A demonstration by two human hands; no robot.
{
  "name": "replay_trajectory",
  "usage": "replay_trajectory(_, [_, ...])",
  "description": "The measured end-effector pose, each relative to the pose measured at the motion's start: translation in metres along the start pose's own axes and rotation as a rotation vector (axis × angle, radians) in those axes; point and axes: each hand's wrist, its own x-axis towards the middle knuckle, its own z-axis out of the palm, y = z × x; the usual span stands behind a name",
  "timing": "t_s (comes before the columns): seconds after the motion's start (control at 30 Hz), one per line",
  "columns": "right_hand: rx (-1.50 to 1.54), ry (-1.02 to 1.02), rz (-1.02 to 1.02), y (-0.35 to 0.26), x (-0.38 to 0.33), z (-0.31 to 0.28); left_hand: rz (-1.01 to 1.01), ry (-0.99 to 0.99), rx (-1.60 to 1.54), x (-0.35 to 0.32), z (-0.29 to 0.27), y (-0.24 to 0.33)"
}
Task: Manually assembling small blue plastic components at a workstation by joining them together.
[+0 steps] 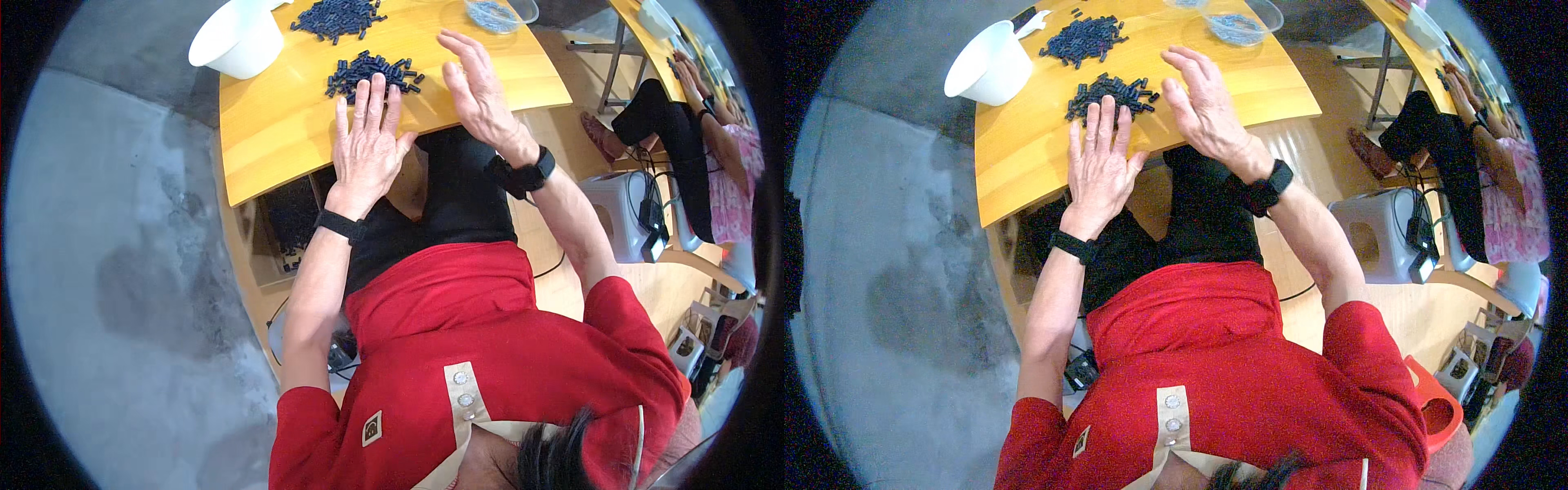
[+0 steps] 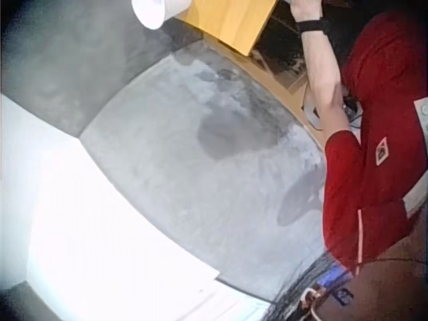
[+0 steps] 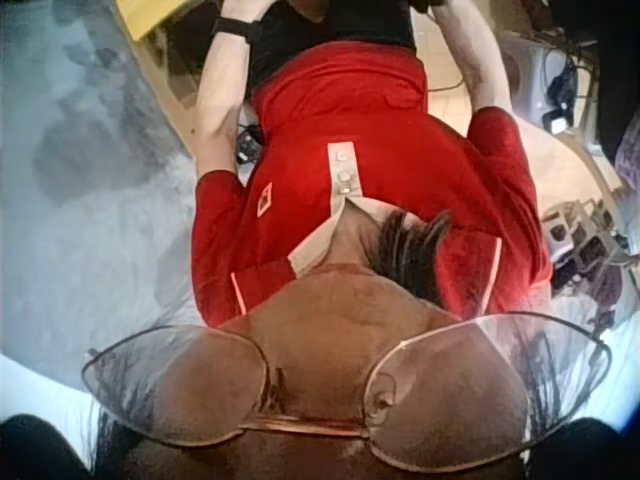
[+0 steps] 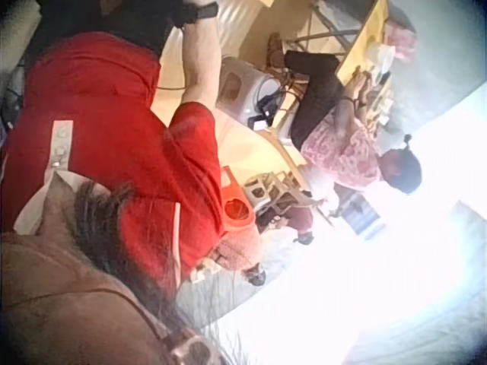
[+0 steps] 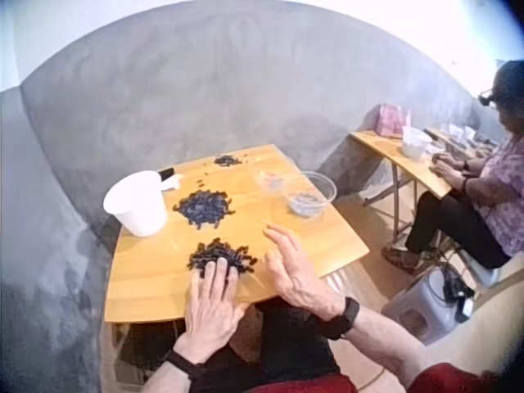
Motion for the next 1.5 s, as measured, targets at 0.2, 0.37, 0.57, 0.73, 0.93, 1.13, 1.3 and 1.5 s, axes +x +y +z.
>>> replay_trajectory(0.2, [0.324,0.067,0.378,-0.027,-0.041,-0.03,-0.097,0.128,-0.111,-0.021,-0.01,-0.009])
replay_trajectory(0.37, [0.325,-0.001,0.522,-0.042,-0.087,-0.039,-0.246,0.332,-0.258,-0.083,-0.029,-0.017])
replay_trajectory(0.57, [0.266,-0.409,0.674,-0.033,-0.111,-0.021,-0.554,0.213,-0.345,-0.146,-0.032,-0.011])
replay_trajectory(0.73, [0.142,-0.592,0.619,-0.023,-0.111,-0.023,-0.64,0.104,-0.497,-0.159,-0.04,-0.004])
replay_trajectory(0.93, [0.111,-0.666,0.502,-0.026,-0.112,-0.02,-0.6,-0.155,-0.519,-0.17,-0.033,-0.007])
replay_trajectory(1.13, [-0.176,-0.982,0.284,-0.011,-0.089,-0.006,-0.465,-0.221,-0.445,-0.17,-0.033,-0.002])
replay_trajectory(1.3, [-0.472,-1.104,0.023,0.001,-0.066,-0.007,-0.49,-0.239,-0.448,-0.176,-0.032,-0.002])
replay_trajectory(1.5, [-0.483,-1.171,0.031,0.006,-0.08,-0.006,-0.453,-0.2,-0.386,-0.168,-0.04,0.003])
